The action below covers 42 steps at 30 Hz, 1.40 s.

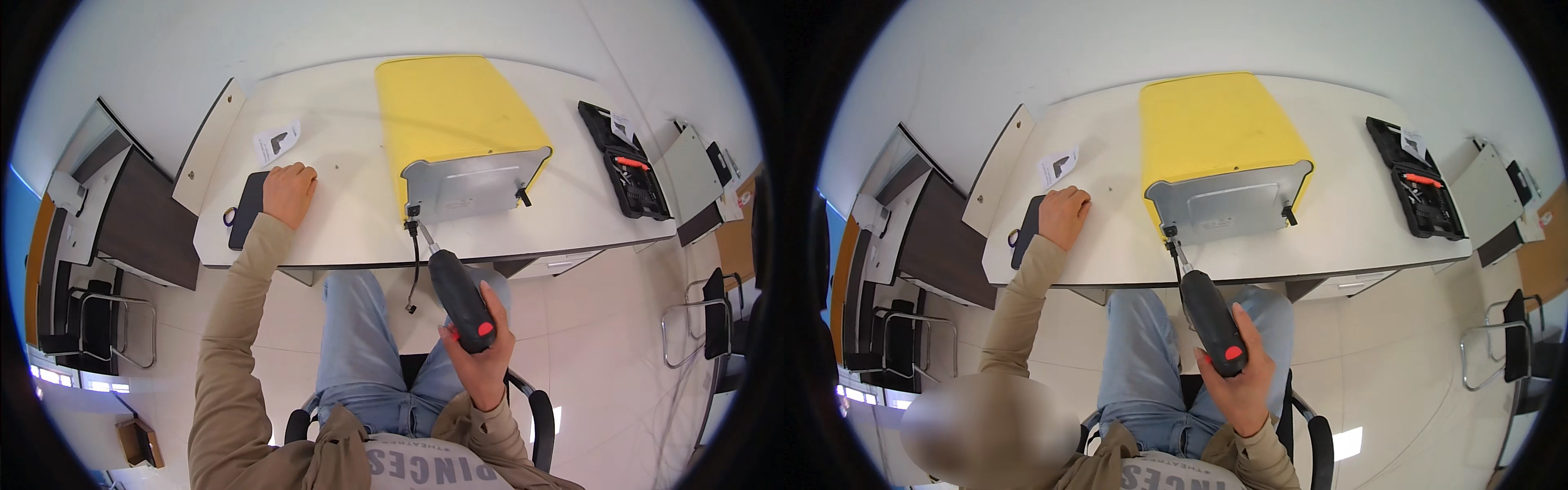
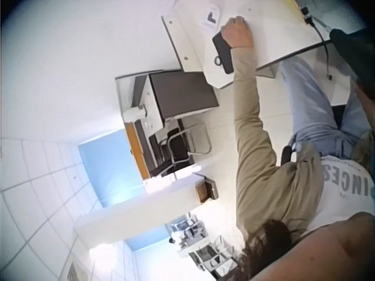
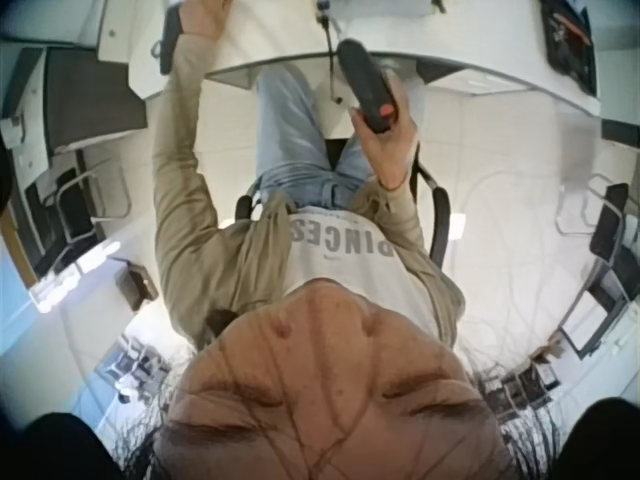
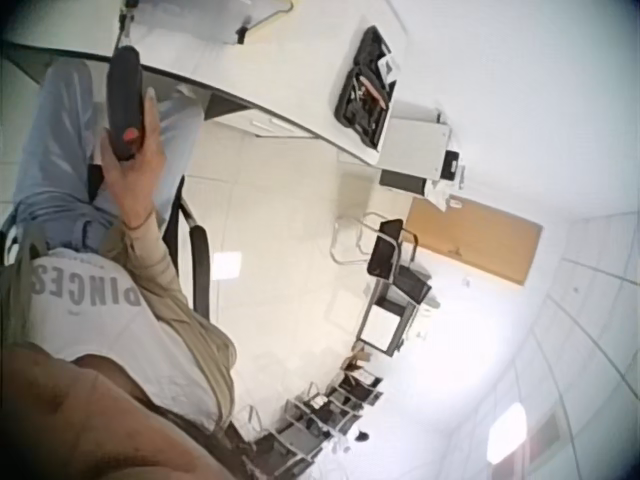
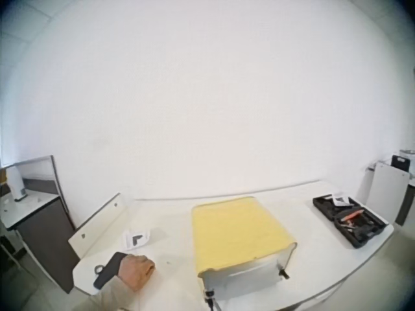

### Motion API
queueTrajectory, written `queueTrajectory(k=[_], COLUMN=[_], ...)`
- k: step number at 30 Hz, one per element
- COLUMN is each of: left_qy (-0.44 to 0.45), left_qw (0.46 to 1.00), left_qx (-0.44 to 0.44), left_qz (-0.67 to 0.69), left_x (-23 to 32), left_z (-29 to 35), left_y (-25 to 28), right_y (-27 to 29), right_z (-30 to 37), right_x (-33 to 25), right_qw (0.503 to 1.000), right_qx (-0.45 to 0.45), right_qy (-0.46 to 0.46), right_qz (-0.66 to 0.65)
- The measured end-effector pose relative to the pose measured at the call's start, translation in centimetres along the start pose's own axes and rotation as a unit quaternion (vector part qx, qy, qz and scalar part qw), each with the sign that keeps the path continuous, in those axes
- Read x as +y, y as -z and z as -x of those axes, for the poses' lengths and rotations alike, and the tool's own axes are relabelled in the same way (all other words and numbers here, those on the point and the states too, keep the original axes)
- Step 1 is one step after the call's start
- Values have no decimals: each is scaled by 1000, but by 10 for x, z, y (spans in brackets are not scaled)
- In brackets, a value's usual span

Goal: The person uses a cordless electric screwdriver to fasten screws into the casing of a yellow electronic device. They systematically secure multiple screws on the side and back panels while holding the device steady with their other hand.

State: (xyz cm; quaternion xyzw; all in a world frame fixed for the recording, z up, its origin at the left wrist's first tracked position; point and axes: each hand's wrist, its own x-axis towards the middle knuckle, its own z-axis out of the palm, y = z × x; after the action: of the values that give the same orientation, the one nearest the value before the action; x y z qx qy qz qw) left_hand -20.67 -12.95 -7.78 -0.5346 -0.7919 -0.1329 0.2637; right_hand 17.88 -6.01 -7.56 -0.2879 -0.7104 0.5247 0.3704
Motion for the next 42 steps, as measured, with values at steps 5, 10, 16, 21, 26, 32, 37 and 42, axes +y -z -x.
queueTrajectory(k=[5, 10, 16, 21, 26, 32, 37, 42], left_qy=[1, 2, 6, 25, -6, -96, -221, -290], left_qw=[1000, 1000, 1000, 1000, 997, 982, 960, 936], left_qx=[1, 3, -1, 3, 57, 59, 59, 80], left_qz=[-11, -8, -3, 9, 52, 150, 162, 182], left_x=[-2, -2, -2, 6, 27, 70, 87, 94], left_z=[1, 2, 4, 2, -7, -28, -44, -70], left_y=[-5, -5, -2, 14, 33, 65, 72, 66], right_y=[-3, -6, -12, -13, -15, -15, -16, -16], right_z=[-2, -2, -5, -5, -5, -5, -4, -6], right_x=[0, 2, 10, 11, 11, 11, 13, 11], right_qw=[1000, 1000, 997, 998, 998, 998, 998, 998], right_qx=[-4, -15, -15, -15, -13, -12, -8, 6], right_qy=[6, -5, 54, 51, 50, 48, 57, 56], right_qz=[2, 12, 44, 39, 41, 39, 40, 41])
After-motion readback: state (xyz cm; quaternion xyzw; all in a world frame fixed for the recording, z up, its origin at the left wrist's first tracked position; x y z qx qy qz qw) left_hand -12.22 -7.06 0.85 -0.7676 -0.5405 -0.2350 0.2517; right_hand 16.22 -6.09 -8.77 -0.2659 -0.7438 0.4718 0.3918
